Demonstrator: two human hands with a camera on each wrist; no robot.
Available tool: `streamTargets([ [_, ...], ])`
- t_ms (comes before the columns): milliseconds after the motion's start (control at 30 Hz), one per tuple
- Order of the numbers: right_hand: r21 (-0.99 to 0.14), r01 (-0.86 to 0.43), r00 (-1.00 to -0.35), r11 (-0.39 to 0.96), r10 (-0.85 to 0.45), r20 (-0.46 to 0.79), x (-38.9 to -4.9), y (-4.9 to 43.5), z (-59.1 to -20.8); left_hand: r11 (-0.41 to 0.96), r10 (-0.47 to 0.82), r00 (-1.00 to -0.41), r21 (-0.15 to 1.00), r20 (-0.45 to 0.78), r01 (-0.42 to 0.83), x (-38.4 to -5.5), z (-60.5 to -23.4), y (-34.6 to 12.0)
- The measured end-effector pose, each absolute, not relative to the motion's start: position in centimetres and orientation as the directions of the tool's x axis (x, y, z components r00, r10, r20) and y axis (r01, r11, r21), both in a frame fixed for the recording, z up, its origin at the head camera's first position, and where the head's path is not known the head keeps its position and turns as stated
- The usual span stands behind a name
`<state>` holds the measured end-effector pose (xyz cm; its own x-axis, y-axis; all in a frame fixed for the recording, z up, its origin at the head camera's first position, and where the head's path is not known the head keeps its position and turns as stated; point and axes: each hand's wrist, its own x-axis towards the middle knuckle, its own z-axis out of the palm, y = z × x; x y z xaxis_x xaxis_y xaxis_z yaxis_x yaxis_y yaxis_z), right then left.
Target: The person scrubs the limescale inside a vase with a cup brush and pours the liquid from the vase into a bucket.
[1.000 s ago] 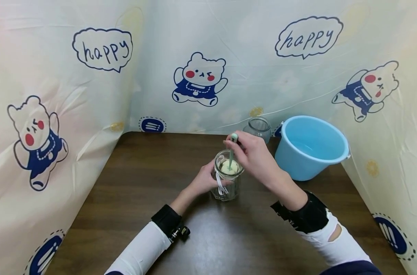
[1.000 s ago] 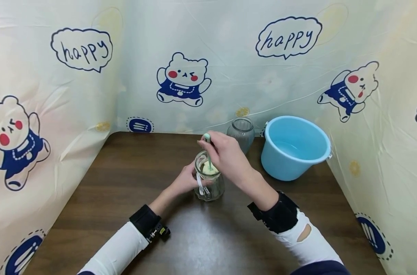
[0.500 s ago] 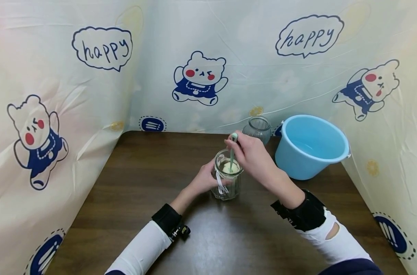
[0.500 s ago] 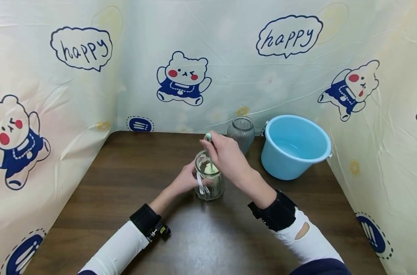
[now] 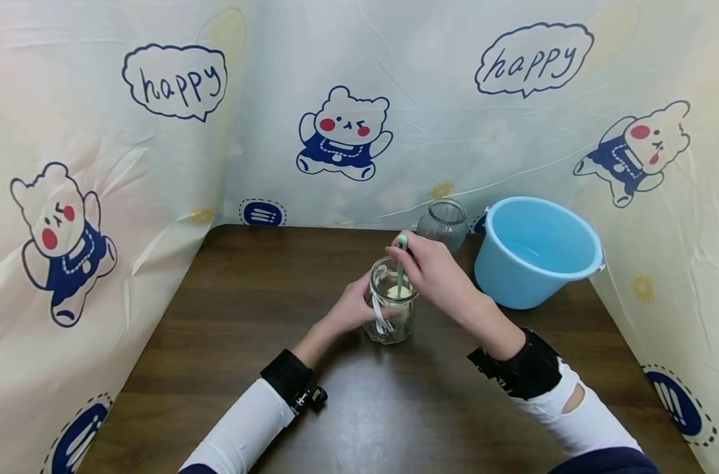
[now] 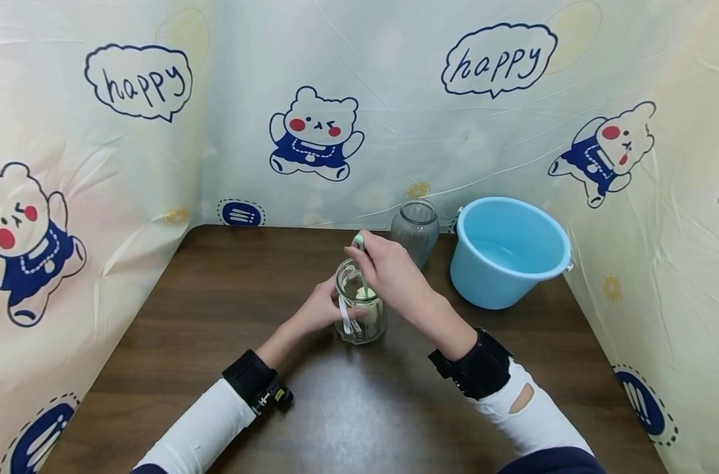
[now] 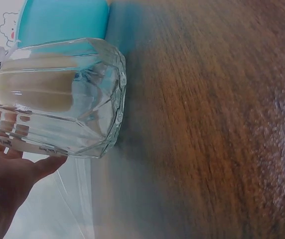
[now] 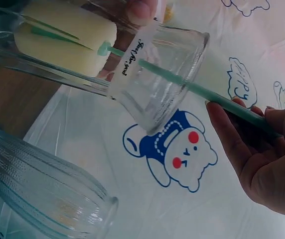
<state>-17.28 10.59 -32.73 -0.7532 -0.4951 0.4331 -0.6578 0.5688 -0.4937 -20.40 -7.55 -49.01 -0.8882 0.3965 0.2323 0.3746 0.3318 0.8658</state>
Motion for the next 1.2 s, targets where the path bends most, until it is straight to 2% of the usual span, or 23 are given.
streamTargets([
  [300, -0.529, -0.684, -0.729, 0.503, -0.442, 0.523, -17.1, 10.8, -31.5, 0.328, 0.414, -0.886, 0.874, 0.209, 0.359, -20.5, -49.0, -7.5],
  [633, -0.6, -0.596, -0.802, 0.534, -0.436, 0.408, -17.7, 10.6, -34.6, 0.315, 0.403, -0.888, 0.877, 0.223, 0.363, -19.7, -47.7, -7.5],
  [800, -0.596, -0.589, -0.807, 0.546, -0.446, 0.388, -17.8, 10.7, -34.9, 0.308, 0.41, -0.88, 0.871, 0.24, 0.382, -19.0, -45.9, -7.4],
  [1033, -0.6, -0.599, -0.801, 0.53, -0.403, 0.442, -17.5, 10.7, -34.0, 0.325, 0.406, -0.883, 0.866, 0.235, 0.38, -20.5, -48.5, -7.5],
  [1200, -0.624, -0.568, -0.822, 0.537, -0.408, 0.397, -17.5, 10.4, -35.1, 0.325, 0.415, -0.88, 0.866, 0.23, 0.38, -20.7, -49.2, -7.6],
])
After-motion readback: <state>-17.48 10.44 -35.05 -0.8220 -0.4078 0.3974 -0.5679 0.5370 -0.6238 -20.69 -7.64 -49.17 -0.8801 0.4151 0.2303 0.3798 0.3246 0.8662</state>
